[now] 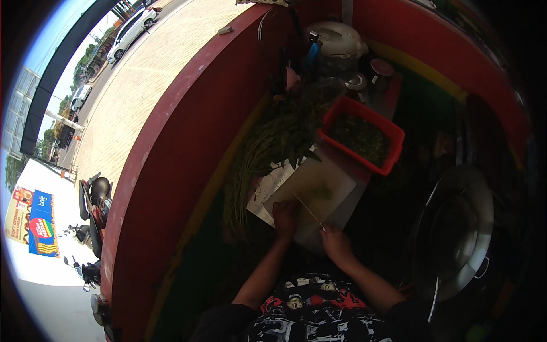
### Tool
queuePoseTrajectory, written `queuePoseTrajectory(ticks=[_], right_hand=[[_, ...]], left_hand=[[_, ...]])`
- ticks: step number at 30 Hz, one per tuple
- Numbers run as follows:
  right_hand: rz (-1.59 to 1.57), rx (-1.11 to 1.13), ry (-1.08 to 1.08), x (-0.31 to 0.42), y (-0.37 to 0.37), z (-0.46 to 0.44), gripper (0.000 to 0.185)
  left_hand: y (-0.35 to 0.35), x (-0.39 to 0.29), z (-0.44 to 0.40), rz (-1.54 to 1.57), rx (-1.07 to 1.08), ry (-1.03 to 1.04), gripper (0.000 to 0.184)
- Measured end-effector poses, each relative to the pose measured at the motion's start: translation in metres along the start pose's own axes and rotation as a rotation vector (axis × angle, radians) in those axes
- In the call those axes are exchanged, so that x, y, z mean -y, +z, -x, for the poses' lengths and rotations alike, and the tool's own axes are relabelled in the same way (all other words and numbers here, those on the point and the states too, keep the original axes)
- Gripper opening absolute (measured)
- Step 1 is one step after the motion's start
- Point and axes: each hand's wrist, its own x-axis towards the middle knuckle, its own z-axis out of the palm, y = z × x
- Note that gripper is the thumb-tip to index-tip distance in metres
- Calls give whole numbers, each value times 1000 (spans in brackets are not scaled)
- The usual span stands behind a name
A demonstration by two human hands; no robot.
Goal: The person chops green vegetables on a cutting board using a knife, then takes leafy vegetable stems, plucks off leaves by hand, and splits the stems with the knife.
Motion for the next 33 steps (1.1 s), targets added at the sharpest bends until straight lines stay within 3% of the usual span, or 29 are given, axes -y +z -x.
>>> queuePoseTrajectory(ticks=[4,8,12,17,23,28,33], right_hand=[[49,73,10,-7,12,-9,28],[80,3,-57,-2,29,-31,27],[17,75,24,8,13,-24,27],[51,124,26,5,11,-5,27],[61,19,-56,7,34,-35,26],[39,45,7,16,4,-15,27],[98,81,-28,2,22,-10,27]], left_hand=[[3,4,-1,-16,-8,-5,19],[3,2,-2,-55,1,-47,19],[0,3,-3,-68,9,-132,20],[-1,1,-1,-36,-34,-105,20],[-5,2,2,-46,-31,-18,18],[3,8,4,-2,-56,-58,18],[1,8,5,37,-54,-61,17]])
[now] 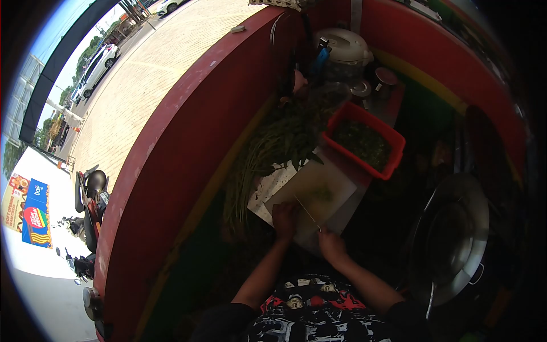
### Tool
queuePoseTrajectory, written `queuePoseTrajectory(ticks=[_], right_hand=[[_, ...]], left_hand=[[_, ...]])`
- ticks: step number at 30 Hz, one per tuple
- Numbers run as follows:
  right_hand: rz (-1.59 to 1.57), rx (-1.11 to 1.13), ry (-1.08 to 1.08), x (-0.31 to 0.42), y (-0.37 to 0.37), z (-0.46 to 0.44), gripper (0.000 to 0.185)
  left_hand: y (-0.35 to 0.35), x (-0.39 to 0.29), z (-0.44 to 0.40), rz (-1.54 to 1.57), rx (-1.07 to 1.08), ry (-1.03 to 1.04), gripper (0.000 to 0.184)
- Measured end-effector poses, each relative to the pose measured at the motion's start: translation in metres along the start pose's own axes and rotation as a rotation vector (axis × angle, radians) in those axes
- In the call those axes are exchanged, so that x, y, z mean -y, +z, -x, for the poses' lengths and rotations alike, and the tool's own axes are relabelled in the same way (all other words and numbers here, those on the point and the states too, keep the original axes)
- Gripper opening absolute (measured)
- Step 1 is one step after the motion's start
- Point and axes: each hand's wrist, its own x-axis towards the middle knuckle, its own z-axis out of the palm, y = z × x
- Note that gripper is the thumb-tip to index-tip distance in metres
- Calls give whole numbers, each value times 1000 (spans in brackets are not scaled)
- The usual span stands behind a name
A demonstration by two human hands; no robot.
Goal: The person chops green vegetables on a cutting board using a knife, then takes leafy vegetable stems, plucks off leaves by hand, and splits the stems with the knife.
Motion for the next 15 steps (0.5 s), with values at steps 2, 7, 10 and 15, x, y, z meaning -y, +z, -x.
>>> queuePoseTrajectory(ticks=[2,7,10,15], right_hand=[[21,2,0,-4,9,-10,27],[-35,-12,55,16,-11,-21,28],[-26,41,55,22,-25,-3,25],[-5,30,6,5,14,-15,27]], left_hand=[[0,1,1,12,19,26,20],[-4,7,6,31,34,138,28],[-3,7,8,30,36,168,31],[3,9,11,38,28,151,33]])
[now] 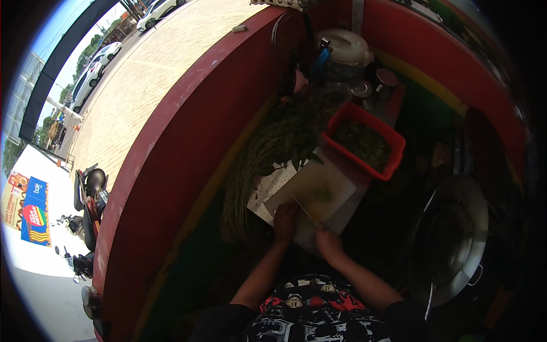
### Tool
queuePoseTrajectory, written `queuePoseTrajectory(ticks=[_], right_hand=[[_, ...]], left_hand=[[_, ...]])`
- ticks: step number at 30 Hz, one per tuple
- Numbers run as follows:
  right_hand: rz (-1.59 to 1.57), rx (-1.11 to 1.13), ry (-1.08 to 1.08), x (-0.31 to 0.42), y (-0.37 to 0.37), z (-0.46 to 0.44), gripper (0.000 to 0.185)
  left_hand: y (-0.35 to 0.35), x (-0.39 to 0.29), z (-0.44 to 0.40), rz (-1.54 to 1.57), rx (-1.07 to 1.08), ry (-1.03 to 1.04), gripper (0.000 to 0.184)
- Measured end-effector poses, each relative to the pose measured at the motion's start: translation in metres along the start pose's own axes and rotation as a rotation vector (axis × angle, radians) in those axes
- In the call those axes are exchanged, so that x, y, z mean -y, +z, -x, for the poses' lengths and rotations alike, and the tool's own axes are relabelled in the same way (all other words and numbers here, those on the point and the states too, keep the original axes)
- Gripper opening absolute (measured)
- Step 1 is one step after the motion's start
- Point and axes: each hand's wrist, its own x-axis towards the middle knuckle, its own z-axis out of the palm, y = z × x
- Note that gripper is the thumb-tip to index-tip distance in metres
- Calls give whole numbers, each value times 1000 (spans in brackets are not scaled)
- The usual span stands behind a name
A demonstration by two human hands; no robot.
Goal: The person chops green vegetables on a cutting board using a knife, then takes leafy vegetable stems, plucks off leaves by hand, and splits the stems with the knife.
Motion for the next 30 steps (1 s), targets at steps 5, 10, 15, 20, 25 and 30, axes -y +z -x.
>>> queuePoseTrajectory(ticks=[5,10,15,20,25,30], right_hand=[[-46,-59,11,10,2,-20,28],[-24,66,24,14,-28,16,28],[-4,12,-2,0,8,-4,29],[-73,-17,8,13,-4,-16,30],[16,137,7,10,-22,17,27],[-4,38,-35,6,2,-12,31]], left_hand=[[-10,-4,1,-51,89,-37,39],[-14,-4,-2,-12,158,-121,42],[-14,-8,-5,-26,148,-106,42],[-8,0,-6,47,135,-219,35],[-7,1,-5,112,77,-207,30],[-13,-7,-7,22,92,-206,26]])
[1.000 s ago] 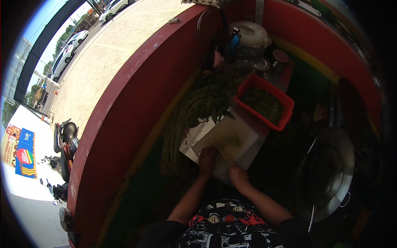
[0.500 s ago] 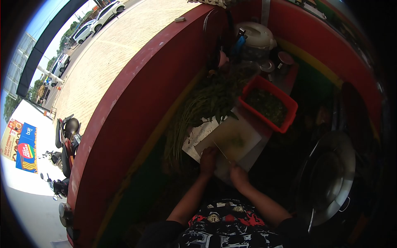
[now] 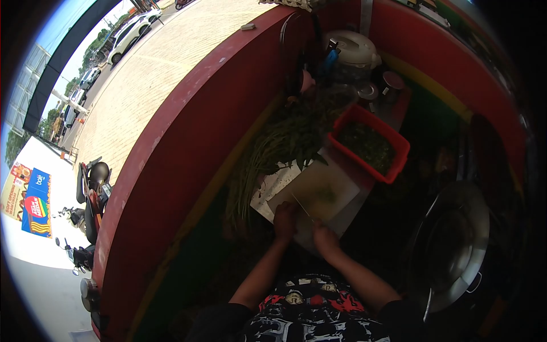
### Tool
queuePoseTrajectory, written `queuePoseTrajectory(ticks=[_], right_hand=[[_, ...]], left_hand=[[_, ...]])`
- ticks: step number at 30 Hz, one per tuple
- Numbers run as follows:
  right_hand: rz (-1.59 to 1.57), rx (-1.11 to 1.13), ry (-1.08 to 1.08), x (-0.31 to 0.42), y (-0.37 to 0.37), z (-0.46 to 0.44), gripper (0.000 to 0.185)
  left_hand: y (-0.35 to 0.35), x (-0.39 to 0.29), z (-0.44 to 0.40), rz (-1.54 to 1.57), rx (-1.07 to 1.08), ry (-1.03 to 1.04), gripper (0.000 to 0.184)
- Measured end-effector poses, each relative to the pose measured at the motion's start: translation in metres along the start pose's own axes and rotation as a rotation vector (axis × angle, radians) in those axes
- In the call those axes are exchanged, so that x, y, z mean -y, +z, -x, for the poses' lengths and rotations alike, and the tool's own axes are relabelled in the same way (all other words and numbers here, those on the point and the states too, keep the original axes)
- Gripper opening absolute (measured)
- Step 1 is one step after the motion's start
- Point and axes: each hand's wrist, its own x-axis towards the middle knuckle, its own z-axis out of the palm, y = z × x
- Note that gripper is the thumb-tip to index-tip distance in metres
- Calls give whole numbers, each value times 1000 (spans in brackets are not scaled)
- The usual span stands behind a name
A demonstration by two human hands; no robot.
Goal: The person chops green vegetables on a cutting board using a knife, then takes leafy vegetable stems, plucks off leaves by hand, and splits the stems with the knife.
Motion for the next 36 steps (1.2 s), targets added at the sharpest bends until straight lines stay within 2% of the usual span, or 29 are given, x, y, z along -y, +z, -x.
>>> queuePoseTrajectory(ticks=[6,11,15,18,21,26,29,31,36], right_hand=[[-62,24,22,14,-25,19,29],[10,10,24,-1,4,6,29],[-66,-22,6,15,-8,-4,30],[-71,18,30,21,-26,12,29],[-64,29,31,10,-9,17,28],[-45,-39,-47,7,12,-15,28],[-106,-103,-45,17,-7,-12,27],[-49,0,35,26,-23,8,27],[-7,-18,7,15,2,3,27]], left_hand=[[0,4,-1,26,4,-41,25],[5,9,-3,34,-4,-28,24],[5,13,-3,28,-19,-3,22],[3,10,0,66,-11,-72,21],[1,9,-1,106,-15,-46,20],[-2,8,4,59,2,8,26],[-1,14,9,-23,18,81,32],[-3,14,9,-14,12,57,34],[-2,10,7,65,5,3,33]])
